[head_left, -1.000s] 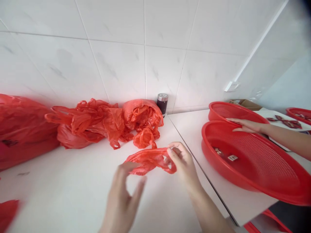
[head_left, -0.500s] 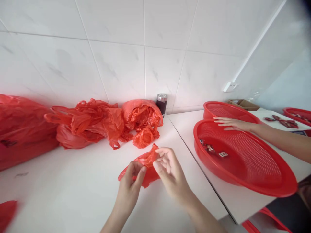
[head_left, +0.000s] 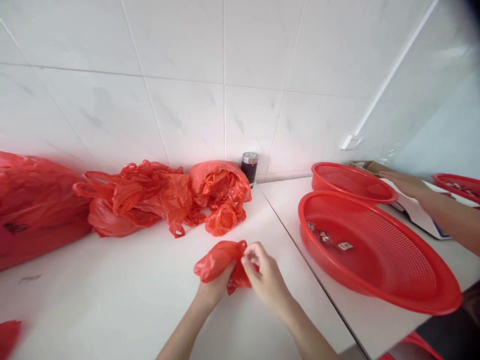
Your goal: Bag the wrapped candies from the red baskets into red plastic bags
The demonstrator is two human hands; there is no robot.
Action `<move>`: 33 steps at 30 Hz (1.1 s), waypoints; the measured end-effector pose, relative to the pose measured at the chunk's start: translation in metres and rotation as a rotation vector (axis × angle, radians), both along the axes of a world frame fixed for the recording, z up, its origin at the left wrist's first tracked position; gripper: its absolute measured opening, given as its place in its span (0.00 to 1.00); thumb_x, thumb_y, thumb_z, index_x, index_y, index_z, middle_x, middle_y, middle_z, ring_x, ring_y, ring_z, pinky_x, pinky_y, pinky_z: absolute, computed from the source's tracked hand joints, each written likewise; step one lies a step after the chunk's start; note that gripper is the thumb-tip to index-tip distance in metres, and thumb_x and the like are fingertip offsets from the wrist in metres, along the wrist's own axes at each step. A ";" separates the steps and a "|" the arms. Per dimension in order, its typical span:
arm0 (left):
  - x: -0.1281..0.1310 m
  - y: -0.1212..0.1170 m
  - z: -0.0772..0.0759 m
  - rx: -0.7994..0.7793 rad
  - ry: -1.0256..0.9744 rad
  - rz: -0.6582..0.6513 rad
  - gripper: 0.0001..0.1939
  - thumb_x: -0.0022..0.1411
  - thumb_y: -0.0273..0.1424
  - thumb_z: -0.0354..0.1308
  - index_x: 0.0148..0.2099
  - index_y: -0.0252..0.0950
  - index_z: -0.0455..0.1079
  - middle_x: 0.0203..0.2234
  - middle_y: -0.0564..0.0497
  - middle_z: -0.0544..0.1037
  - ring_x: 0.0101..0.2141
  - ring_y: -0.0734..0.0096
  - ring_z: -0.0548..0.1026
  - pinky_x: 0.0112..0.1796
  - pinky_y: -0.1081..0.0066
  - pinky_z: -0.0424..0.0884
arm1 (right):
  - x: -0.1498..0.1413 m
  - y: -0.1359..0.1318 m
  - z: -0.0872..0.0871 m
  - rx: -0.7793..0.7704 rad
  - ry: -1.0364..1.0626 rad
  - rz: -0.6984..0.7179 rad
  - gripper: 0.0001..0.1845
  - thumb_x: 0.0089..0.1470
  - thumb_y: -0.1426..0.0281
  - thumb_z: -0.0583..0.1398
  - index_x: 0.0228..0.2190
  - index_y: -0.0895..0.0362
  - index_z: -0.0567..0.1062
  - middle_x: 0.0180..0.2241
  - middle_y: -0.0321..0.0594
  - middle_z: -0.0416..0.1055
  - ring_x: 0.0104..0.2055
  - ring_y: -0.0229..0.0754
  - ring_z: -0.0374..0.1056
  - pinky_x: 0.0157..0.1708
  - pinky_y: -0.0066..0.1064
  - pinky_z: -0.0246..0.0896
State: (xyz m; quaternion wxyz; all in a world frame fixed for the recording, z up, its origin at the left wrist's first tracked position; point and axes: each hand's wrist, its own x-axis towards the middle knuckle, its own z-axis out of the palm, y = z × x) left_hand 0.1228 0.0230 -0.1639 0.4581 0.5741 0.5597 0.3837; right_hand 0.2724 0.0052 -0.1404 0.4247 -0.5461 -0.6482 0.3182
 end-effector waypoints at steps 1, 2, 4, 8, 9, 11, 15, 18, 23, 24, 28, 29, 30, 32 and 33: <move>-0.002 -0.003 0.004 -0.044 -0.125 -0.015 0.18 0.61 0.45 0.49 0.34 0.37 0.71 0.24 0.49 0.78 0.26 0.63 0.77 0.28 0.67 0.73 | 0.000 -0.003 -0.003 -0.009 -0.119 0.050 0.07 0.60 0.66 0.51 0.34 0.54 0.66 0.32 0.37 0.71 0.34 0.39 0.68 0.35 0.29 0.60; -0.006 -0.007 0.008 -0.099 -0.283 -0.017 0.18 0.62 0.44 0.49 0.38 0.37 0.71 0.29 0.47 0.79 0.31 0.62 0.78 0.32 0.65 0.74 | -0.001 -0.005 -0.005 -0.007 -0.254 0.092 0.07 0.60 0.67 0.51 0.33 0.53 0.68 0.31 0.36 0.72 0.33 0.40 0.68 0.36 0.31 0.58; -0.019 -0.014 0.018 -0.211 -0.626 0.029 0.14 0.60 0.42 0.52 0.40 0.38 0.71 0.35 0.48 0.80 0.37 0.59 0.78 0.37 0.63 0.75 | 0.001 -0.007 -0.008 -0.011 -0.525 0.129 0.09 0.59 0.68 0.52 0.30 0.54 0.71 0.27 0.35 0.73 0.29 0.40 0.68 0.36 0.33 0.56; -0.055 -0.024 0.031 -0.344 -0.889 0.301 0.06 0.55 0.35 0.60 0.36 0.41 0.71 0.34 0.53 0.80 0.36 0.62 0.78 0.37 0.63 0.77 | 0.019 -0.003 -0.001 -0.026 -0.840 0.027 0.08 0.56 0.66 0.57 0.36 0.54 0.75 0.22 0.37 0.73 0.25 0.43 0.68 0.33 0.33 0.53; -0.064 -0.026 0.030 -0.361 -0.872 0.385 0.07 0.53 0.33 0.60 0.37 0.40 0.70 0.34 0.53 0.80 0.34 0.64 0.79 0.35 0.64 0.77 | 0.025 0.000 0.002 -0.011 -0.871 -0.015 0.12 0.55 0.65 0.58 0.42 0.54 0.74 0.22 0.37 0.73 0.26 0.44 0.69 0.33 0.33 0.53; -0.079 -0.031 0.024 -0.368 -0.779 0.507 0.09 0.51 0.32 0.60 0.37 0.40 0.69 0.34 0.52 0.79 0.31 0.67 0.78 0.33 0.66 0.77 | 0.035 0.005 0.010 0.028 -0.906 -0.076 0.25 0.52 0.67 0.61 0.52 0.54 0.68 0.21 0.36 0.73 0.26 0.45 0.69 0.34 0.34 0.52; -0.087 -0.053 0.010 -0.245 -0.296 0.410 0.20 0.54 0.42 0.58 0.49 0.43 0.65 0.36 0.51 0.76 0.31 0.65 0.77 0.34 0.62 0.76 | 0.043 0.010 0.020 0.100 -0.926 -0.125 0.32 0.52 0.70 0.60 0.58 0.58 0.62 0.20 0.35 0.72 0.25 0.45 0.68 0.34 0.35 0.51; -0.072 -0.074 0.020 0.097 0.159 0.360 0.33 0.55 0.45 0.56 0.62 0.48 0.54 0.52 0.44 0.67 0.44 0.55 0.74 0.45 0.50 0.71 | 0.037 0.008 0.022 0.181 -0.887 -0.124 0.33 0.51 0.72 0.60 0.59 0.57 0.60 0.20 0.34 0.72 0.23 0.43 0.66 0.35 0.36 0.50; -0.042 -0.078 0.043 0.707 0.627 0.366 0.18 0.56 0.35 0.59 0.50 0.48 0.68 0.64 0.46 0.50 0.62 0.42 0.52 0.54 0.41 0.57 | 0.018 -0.004 0.023 0.303 -0.732 -0.051 0.36 0.50 0.76 0.58 0.60 0.53 0.56 0.26 0.36 0.73 0.26 0.42 0.67 0.36 0.37 0.51; -0.041 -0.071 0.040 0.739 0.703 0.341 0.11 0.57 0.34 0.59 0.44 0.47 0.72 0.65 0.47 0.49 0.62 0.38 0.50 0.54 0.40 0.56 | 0.015 -0.007 0.023 0.315 -0.721 -0.030 0.38 0.50 0.76 0.58 0.61 0.52 0.54 0.27 0.36 0.74 0.26 0.42 0.67 0.37 0.37 0.52; -0.061 -0.037 0.016 0.419 0.952 0.148 0.14 0.62 0.30 0.49 0.47 0.46 0.72 0.53 0.44 0.69 0.43 0.52 0.74 0.41 0.55 0.70 | 0.020 -0.020 0.017 0.314 -0.852 0.024 0.45 0.47 0.75 0.61 0.63 0.51 0.49 0.34 0.40 0.75 0.29 0.44 0.68 0.41 0.41 0.55; -0.069 -0.031 0.011 0.303 0.983 0.128 0.16 0.63 0.29 0.45 0.48 0.44 0.70 0.47 0.45 0.72 0.35 0.59 0.76 0.35 0.62 0.70 | 0.025 -0.023 0.015 0.299 -0.911 0.041 0.47 0.45 0.76 0.62 0.63 0.51 0.50 0.36 0.42 0.75 0.29 0.44 0.68 0.41 0.42 0.56; -0.077 -0.027 0.009 0.209 1.008 0.138 0.17 0.64 0.28 0.42 0.48 0.42 0.69 0.43 0.46 0.73 0.30 0.64 0.75 0.29 0.67 0.68 | 0.031 -0.025 0.013 0.281 -0.968 0.061 0.48 0.43 0.78 0.62 0.63 0.51 0.51 0.38 0.44 0.75 0.30 0.45 0.69 0.41 0.42 0.57; -0.088 -0.026 0.014 0.117 1.014 0.204 0.15 0.63 0.27 0.40 0.42 0.38 0.68 0.40 0.46 0.73 0.26 0.68 0.74 0.25 0.70 0.65 | 0.043 -0.029 0.009 0.249 -1.053 0.097 0.48 0.39 0.82 0.60 0.62 0.50 0.54 0.39 0.45 0.75 0.32 0.47 0.70 0.40 0.42 0.58; -0.090 -0.029 0.019 0.117 0.986 0.232 0.14 0.62 0.27 0.40 0.41 0.38 0.67 0.41 0.46 0.72 0.25 0.70 0.73 0.25 0.70 0.65 | 0.049 -0.030 0.009 0.248 -1.074 0.102 0.48 0.39 0.83 0.59 0.61 0.49 0.56 0.38 0.44 0.75 0.33 0.48 0.70 0.40 0.42 0.58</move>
